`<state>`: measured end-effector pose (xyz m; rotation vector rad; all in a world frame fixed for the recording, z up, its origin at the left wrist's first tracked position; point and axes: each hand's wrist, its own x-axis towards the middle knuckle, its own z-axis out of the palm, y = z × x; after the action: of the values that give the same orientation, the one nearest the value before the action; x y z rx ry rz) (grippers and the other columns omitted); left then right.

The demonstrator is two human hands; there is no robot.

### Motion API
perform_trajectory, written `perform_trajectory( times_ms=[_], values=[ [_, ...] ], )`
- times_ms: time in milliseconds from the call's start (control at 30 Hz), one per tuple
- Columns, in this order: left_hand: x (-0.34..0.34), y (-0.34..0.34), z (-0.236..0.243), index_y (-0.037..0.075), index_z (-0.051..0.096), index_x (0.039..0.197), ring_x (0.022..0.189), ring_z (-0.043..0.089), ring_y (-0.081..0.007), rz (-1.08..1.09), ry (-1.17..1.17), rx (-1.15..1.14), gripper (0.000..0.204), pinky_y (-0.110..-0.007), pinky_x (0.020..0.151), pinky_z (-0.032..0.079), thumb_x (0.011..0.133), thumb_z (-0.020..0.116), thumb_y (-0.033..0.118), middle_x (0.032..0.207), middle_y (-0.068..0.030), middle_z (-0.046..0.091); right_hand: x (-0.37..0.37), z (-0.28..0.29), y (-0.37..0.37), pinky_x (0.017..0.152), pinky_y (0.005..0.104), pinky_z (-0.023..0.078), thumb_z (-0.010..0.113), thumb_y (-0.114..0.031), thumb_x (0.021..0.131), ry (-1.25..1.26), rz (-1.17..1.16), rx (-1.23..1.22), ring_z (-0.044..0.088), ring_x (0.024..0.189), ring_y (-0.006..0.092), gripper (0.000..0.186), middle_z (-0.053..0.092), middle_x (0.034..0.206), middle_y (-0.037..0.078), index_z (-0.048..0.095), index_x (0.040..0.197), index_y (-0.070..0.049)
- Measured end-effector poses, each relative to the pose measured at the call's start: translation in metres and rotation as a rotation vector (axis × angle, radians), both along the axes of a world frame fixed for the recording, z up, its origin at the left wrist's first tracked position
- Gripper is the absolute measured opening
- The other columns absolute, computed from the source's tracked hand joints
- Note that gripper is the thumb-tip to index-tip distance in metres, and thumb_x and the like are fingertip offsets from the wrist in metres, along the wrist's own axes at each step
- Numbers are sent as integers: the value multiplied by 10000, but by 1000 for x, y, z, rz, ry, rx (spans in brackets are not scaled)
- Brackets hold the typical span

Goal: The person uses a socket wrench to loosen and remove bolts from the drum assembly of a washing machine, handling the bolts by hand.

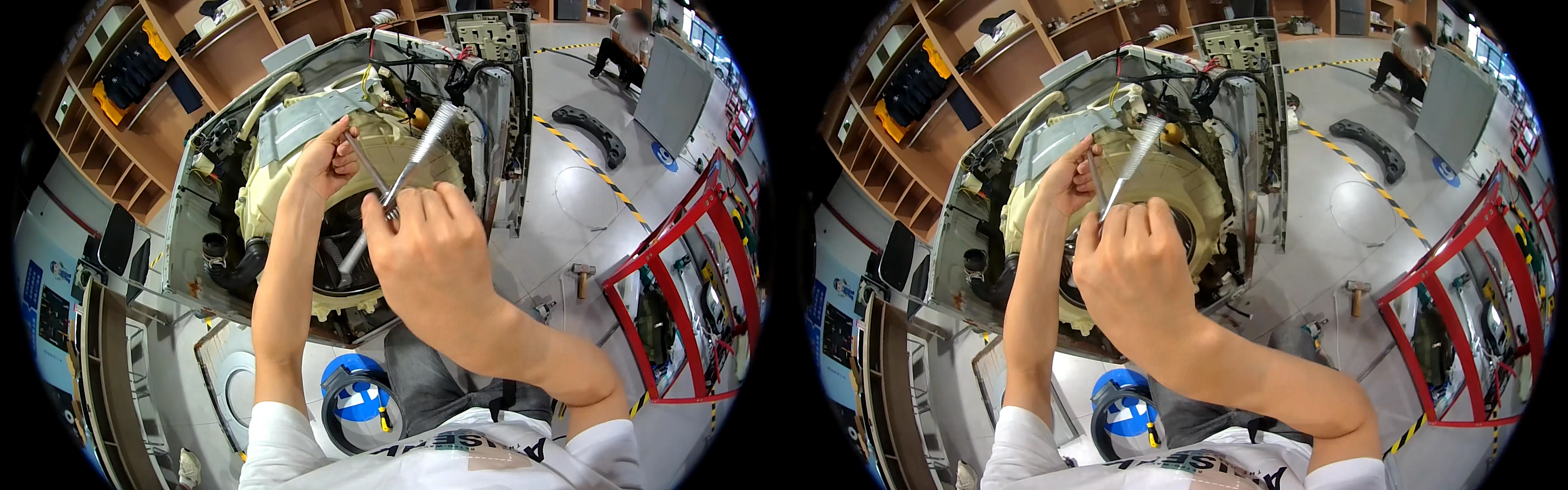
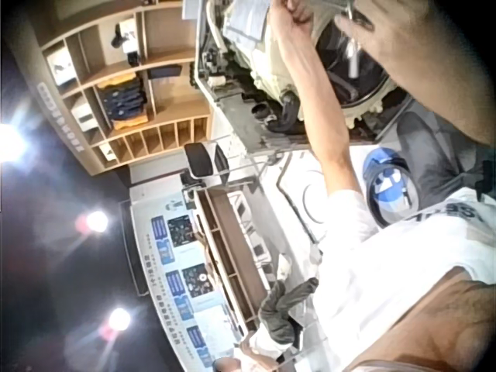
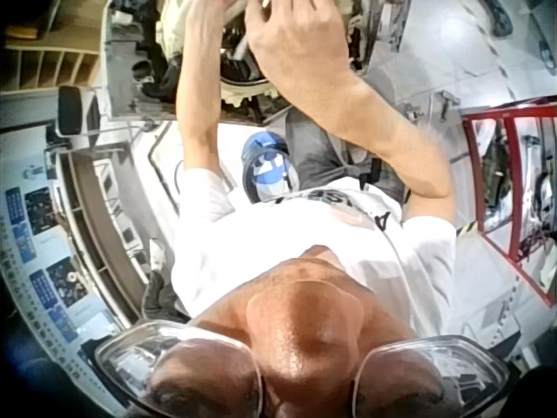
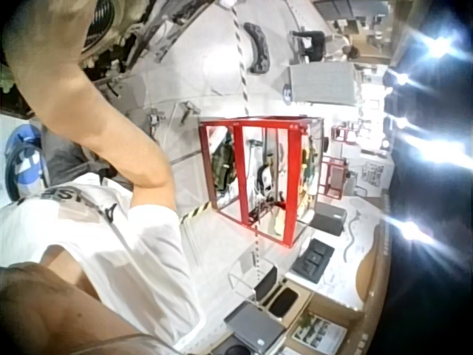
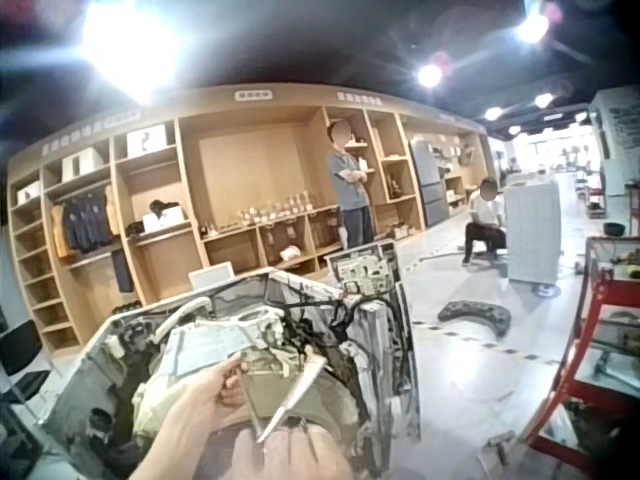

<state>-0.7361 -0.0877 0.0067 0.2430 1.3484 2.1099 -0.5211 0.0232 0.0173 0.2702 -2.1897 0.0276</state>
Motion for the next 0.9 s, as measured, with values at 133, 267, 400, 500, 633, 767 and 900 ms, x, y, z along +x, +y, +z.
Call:
perform_trajectory(
  times_ms=[133, 267, 400, 500, 633, 767, 900],
  values=[
    [-3, -2, -8, 68, 504, 774, 382, 255, -50, -60, 1, 86, 314, -195, 352, 203, 951, 423, 316, 484, 57, 328, -1, -20, 6, 541, 345, 429, 590, -136, 758, 112, 329, -364, 576, 595, 206, 289, 567, 653, 53, 567, 1012, 0],
    [5, 5, -8, 72, 497, 772, 389, 261, -52, 19, 11, 49, 323, -200, 362, 215, 960, 395, 314, 492, 55, 333, 14, -19, 3, 441, 354, 406, 612, -196, 816, -312, 389, -1047, 566, 476, 240, 323, 552, 544, 65, 502, 1054, -8],
    [-3, 1, -14, 45, 533, 837, 394, 267, -48, 40, -14, 76, 317, -199, 359, 214, 945, 434, 326, 500, 60, 339, -6, -13, 0, 415, 293, 399, 563, -158, 868, -338, 464, -1066, 538, 405, 195, 368, 521, 461, 64, 459, 1185, -2],
    [-14, -5, -17, -6, 560, 944, 377, 277, -31, -4, -10, 52, 351, -164, 341, 202, 918, 498, 338, 501, 63, 381, -2, -9, 2, 440, 322, 412, 538, -89, 838, -272, 303, -711, 559, 468, 225, 292, 581, 562, 67, 555, 1126, -45],
    [-2, -4, -3, 3, 565, 886, 372, 292, -15, -7, -33, 22, 328, -152, 331, 234, 904, 531, 328, 490, 61, 404, -1, -12, -3, 624, 292, 429, 565, -86, 676, -11, 202, -403, 543, 664, 205, 316, 615, 848, 138, 612, 974, 9],
    [-3, 3, -4, 33, 554, 815, 368, 291, -10, 130, 8, -53, 301, -153, 324, 234, 902, 538, 321, 475, 76, 380, -9, -11, -4, 756, 319, 385, 570, -98, 679, 143, 195, -283, 513, 836, 205, 255, 615, 890, 120, 626, 906, 5],
    [-5, 0, -8, 59, 535, 766, 358, 273, -15, 8, 20, -40, 286, -157, 317, 219, 905, 532, 309, 468, 87, 361, 3, -12, -4, 763, 316, 387, 592, -110, 718, 151, 227, -292, 527, 866, 200, 196, 619, 935, 96, 633, 893, -31]
  ],
)
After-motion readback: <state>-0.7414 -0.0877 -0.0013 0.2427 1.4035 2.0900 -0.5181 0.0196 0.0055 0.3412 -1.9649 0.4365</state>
